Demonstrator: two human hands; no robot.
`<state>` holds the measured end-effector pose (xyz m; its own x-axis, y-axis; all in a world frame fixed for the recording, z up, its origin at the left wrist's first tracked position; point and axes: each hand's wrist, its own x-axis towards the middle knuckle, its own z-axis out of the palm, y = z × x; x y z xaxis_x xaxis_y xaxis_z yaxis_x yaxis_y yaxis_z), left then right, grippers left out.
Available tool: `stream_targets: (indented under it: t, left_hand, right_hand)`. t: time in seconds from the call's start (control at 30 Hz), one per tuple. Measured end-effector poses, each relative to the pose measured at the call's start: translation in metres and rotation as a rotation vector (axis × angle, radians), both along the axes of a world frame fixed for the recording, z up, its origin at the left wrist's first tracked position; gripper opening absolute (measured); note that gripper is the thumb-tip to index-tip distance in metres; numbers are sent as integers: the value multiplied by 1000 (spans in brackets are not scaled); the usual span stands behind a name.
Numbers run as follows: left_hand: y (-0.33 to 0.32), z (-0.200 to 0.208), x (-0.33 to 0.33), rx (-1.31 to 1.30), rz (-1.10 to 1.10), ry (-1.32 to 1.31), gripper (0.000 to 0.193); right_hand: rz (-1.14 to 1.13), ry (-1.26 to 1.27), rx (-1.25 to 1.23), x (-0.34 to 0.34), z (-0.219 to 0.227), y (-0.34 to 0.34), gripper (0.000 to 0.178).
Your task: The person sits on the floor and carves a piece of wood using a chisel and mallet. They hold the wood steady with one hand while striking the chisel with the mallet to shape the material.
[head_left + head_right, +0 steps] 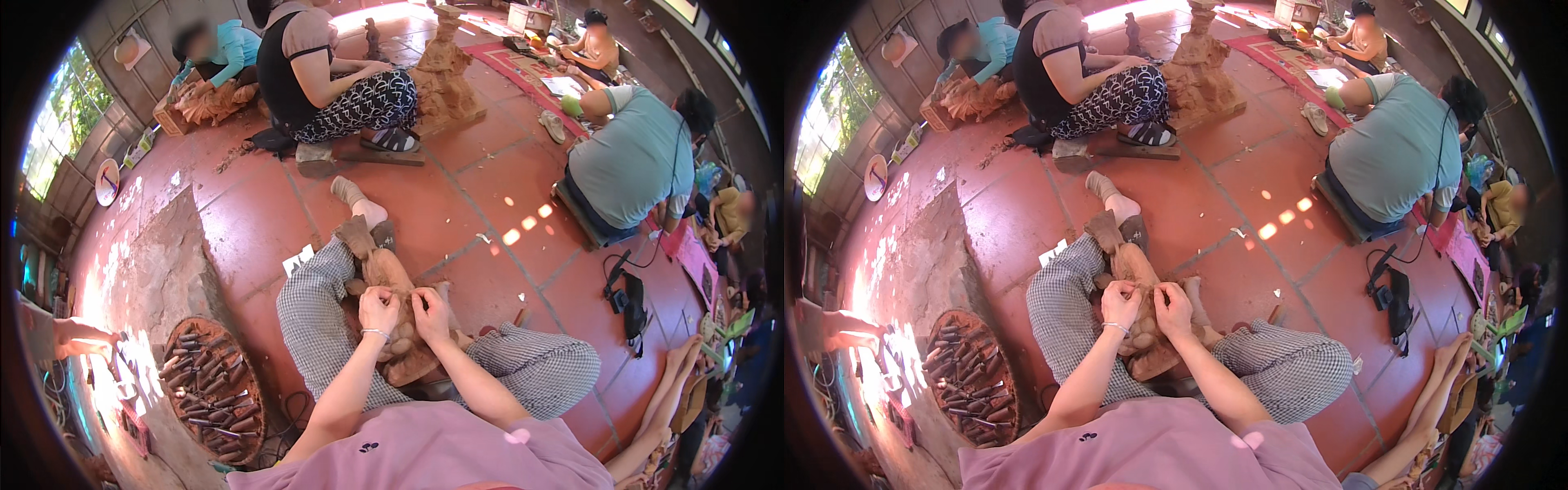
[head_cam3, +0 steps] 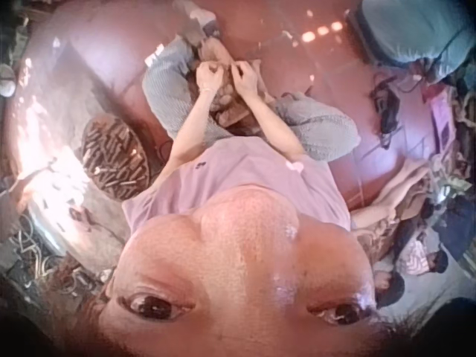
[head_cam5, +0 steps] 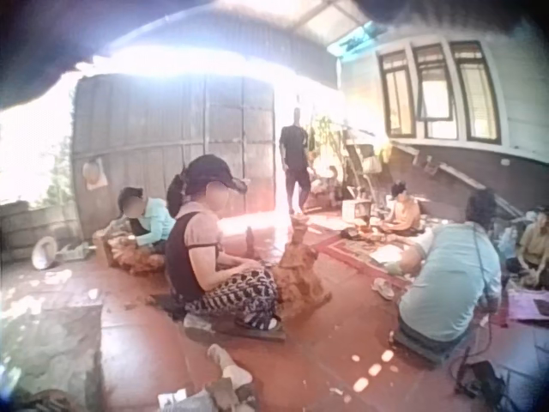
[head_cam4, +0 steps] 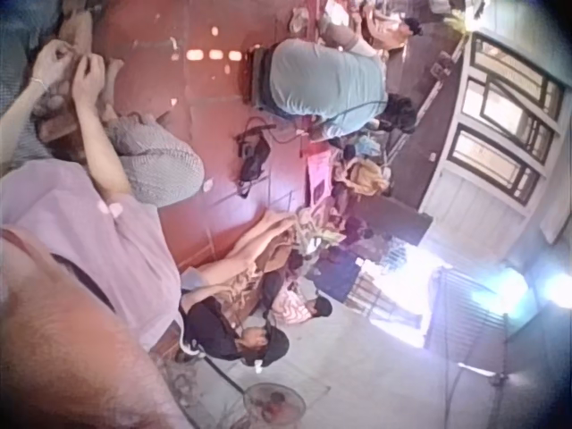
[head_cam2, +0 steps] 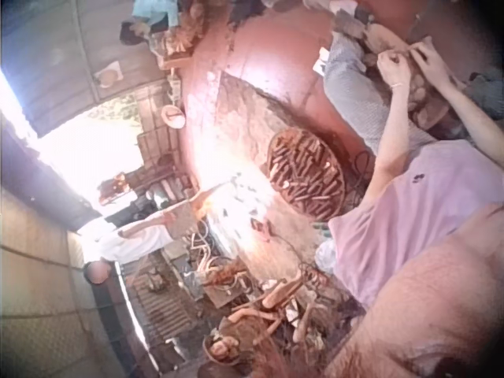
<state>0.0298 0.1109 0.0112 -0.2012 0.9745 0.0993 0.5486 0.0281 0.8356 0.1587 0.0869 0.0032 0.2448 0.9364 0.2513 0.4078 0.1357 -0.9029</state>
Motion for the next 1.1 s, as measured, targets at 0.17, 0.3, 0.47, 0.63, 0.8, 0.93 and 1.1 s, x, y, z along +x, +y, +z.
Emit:
stream_targets:
  t: [0.17,0.3,0.47,0.63,0.8,0.93,1.1]
  left_hand:
    - [-21,15,-4,108,-42,48,17]
    - [-7,2,-4,80,-35,33,17]
    - [-27,20,-8,98,-77,68,17]
    - [-9,-1,-6,86,-62,63,16]
    - [-23,-2,-9,135,-85,-50,16]
    - [-25,-12,-16,176,-100,-99,18]
    - [-12,-7,-17,-184,-64,-541,17]
  right_hand:
    - [9,5,4,3,-5,0,13]
    - [11,12,-19,1,-1,0,12]
    - [11,20,-6,3,-3,-1,12]
    - [31,19,9,0,-1,1,11]
    - [26,-13,24,3,-13,1,11]
    - [27,-5,15,4,-15,3,10]
    - [57,51,-61,2,-11,3,12]
